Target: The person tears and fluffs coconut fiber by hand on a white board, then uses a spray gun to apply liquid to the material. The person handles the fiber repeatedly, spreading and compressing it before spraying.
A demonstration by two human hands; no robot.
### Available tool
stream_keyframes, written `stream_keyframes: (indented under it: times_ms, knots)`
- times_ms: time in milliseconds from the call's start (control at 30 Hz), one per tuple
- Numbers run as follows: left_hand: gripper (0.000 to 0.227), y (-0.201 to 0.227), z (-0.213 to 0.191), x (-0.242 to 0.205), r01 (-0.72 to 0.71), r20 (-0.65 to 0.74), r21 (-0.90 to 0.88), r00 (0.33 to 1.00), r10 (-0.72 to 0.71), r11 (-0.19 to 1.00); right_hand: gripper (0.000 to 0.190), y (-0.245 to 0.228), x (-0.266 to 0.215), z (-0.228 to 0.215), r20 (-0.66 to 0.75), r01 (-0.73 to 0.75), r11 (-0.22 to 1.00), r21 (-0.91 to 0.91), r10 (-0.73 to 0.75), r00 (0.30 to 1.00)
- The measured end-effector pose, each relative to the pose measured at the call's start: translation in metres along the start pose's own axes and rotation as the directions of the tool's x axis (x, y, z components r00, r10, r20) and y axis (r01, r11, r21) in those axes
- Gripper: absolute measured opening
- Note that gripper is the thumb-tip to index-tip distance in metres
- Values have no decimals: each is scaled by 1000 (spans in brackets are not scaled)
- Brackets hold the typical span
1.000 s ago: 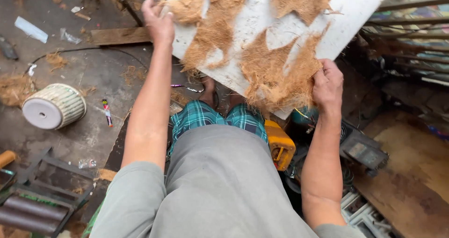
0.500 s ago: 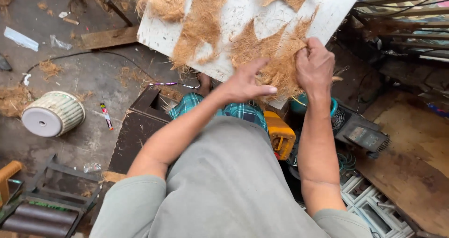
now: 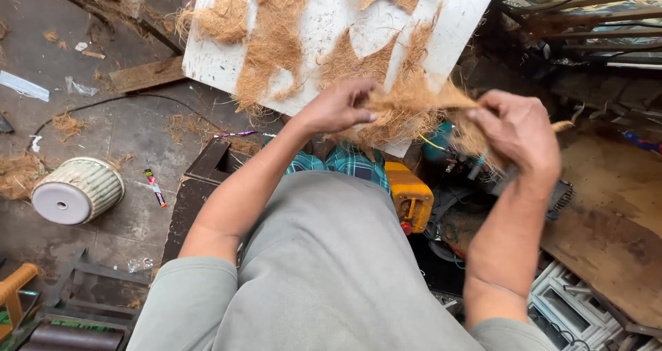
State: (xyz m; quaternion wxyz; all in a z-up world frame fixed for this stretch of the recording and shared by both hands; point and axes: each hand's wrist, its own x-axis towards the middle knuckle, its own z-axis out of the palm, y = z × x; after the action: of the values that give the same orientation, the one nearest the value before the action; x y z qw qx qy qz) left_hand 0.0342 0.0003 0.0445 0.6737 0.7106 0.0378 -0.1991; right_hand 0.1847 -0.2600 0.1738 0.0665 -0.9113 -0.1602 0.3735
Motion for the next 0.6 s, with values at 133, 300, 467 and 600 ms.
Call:
stream_keyframes:
  times_ms: [133,300,467,600]
  knots:
    - [26,-45,31,1,58,90,57,994,-63,997,25,-5,-38,-46,247,-270,963,-8,263,933]
    - [24,-90,73,6,-195,-46,224,977,210,955,32,63,-68,-71,62,-335,927,-168,349,935]
    - [47,-98,82,18,-28,-375,281,917,137,959,19,171,-69,-48,-197,-203,902,381,294,935]
    - [117,-94,102,59,429,-357,251,874,-329,868,22,165,18,23,-151,-172,792,586,315,937]
